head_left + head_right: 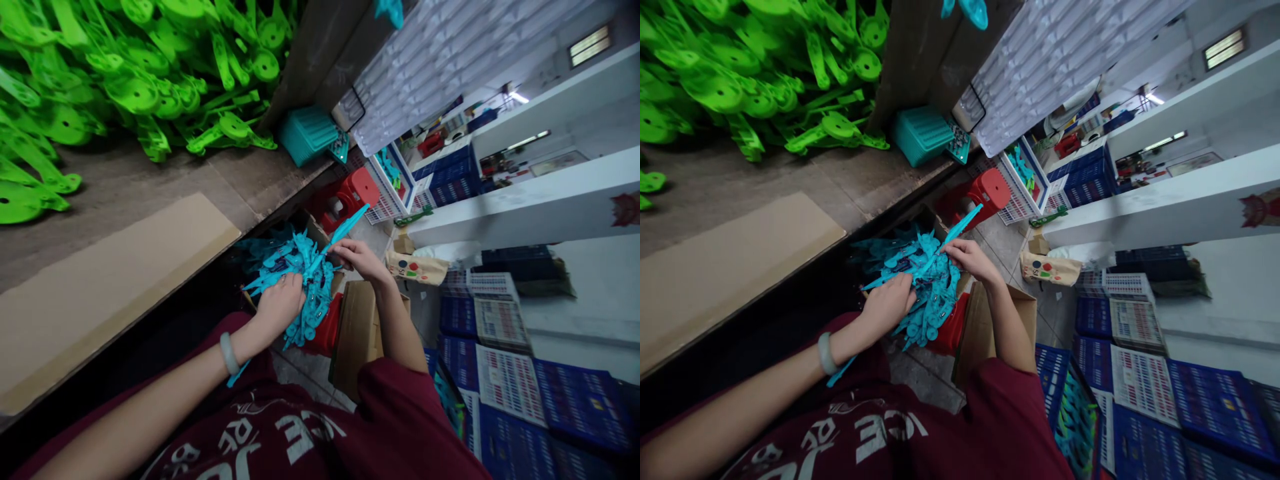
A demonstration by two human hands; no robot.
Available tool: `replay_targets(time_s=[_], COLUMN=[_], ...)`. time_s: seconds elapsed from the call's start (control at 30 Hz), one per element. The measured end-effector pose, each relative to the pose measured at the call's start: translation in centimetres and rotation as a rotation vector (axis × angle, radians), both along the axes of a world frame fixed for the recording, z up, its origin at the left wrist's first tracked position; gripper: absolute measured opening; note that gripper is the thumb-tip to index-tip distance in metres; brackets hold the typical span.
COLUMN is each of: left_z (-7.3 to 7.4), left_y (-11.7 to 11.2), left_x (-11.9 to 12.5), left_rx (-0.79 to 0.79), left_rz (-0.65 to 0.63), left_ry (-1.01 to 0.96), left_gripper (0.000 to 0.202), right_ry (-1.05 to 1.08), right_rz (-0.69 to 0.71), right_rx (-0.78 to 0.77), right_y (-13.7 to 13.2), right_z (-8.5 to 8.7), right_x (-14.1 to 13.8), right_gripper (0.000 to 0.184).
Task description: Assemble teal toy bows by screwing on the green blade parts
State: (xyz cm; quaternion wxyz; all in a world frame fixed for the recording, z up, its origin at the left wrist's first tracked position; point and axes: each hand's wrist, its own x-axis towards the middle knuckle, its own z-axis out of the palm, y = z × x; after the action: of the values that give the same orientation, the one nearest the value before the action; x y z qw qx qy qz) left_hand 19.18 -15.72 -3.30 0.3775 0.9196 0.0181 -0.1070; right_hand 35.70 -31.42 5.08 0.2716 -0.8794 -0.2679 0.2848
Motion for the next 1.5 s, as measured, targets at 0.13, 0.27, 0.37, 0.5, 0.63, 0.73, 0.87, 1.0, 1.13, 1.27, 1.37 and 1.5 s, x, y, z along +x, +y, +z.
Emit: replay_targets(time_s=[0.13, 0.27, 0.37, 0.5, 0.63, 0.73, 0.87, 1.0, 1.13, 1.27, 1.37, 1.5], left_z=[-0.1, 0.0, 0.0, 0.0, -0.3, -0.4, 0.1, 0.8, 0.4, -0.8, -1.1, -0.2], left_y=[0.1, 0.1, 0.3, 0.6, 0.6, 0.5, 0.4, 0.1, -0.1, 0.8, 2.2, 3.3], left_x=[0.0, -0.1, -0.1, -0.1, -0.2, -0.4, -0.6, -0.7, -0.8, -0.6, -0.2, 0.3], left_rx=[0.028, 0.038, 0.041, 0.054, 0.084, 0.11, 0.11, 0.056, -0.054, -0.222, -0.415, -0.659], left_rz=[-0.01, -0.004, 0.009, 0.008, -0.025, -0.045, -0.045, -0.024, 0.028, 0.115, 0.123, 0.076], left_ry=[-0.02, -0.017, -0.008, -0.018, -0.057, -0.073, -0.073, -0.05, -0.007, 0.041, 0.054, 0.029], left_gripper=[0.019, 0.02, 0.021, 0.02, 0.022, 0.03, 0.037, 0.037, 0.032, 0.02, 0.018, 0.024], right_ry=[-0.042, -0.23, -0.329, -0.403, -0.369, -0.294, -0.252, -0.187, -0.096, 0.038, 0.167, 0.243], right_rz=[0.068, 0.135, 0.18, 0.204, 0.185, 0.158, 0.114, 0.124, 0.173, 0.156, 0.045, -0.142], right_rx=[-0.061, -0.094, -0.117, -0.115, -0.104, -0.106, -0.101, -0.09, -0.111, -0.1, -0.064, 0.014], right_y=[0.4, 1.2, 1.8, 2.3, 2.4, 2.5, 3.1, 4.2, 4.6, 3.5, 2.0, 1.0], right_z=[-0.1, -1.0, -1.4, -1.2, -0.9, -1.1, -1.4, -1.5, -1.0, 0.3, 1.0, 0.5], right_x=[-0.9, -2.1, -2.7, -2.9, -2.7, -2.6, -2.7, -3.7, -4.9, -5.7, -6.2, -7.1], right_gripper=[0.025, 0.014, 0.016, 0.014, 0.01, 0.01, 0.009, 0.007, 0.009, 0.006, 0.016, 0.025])
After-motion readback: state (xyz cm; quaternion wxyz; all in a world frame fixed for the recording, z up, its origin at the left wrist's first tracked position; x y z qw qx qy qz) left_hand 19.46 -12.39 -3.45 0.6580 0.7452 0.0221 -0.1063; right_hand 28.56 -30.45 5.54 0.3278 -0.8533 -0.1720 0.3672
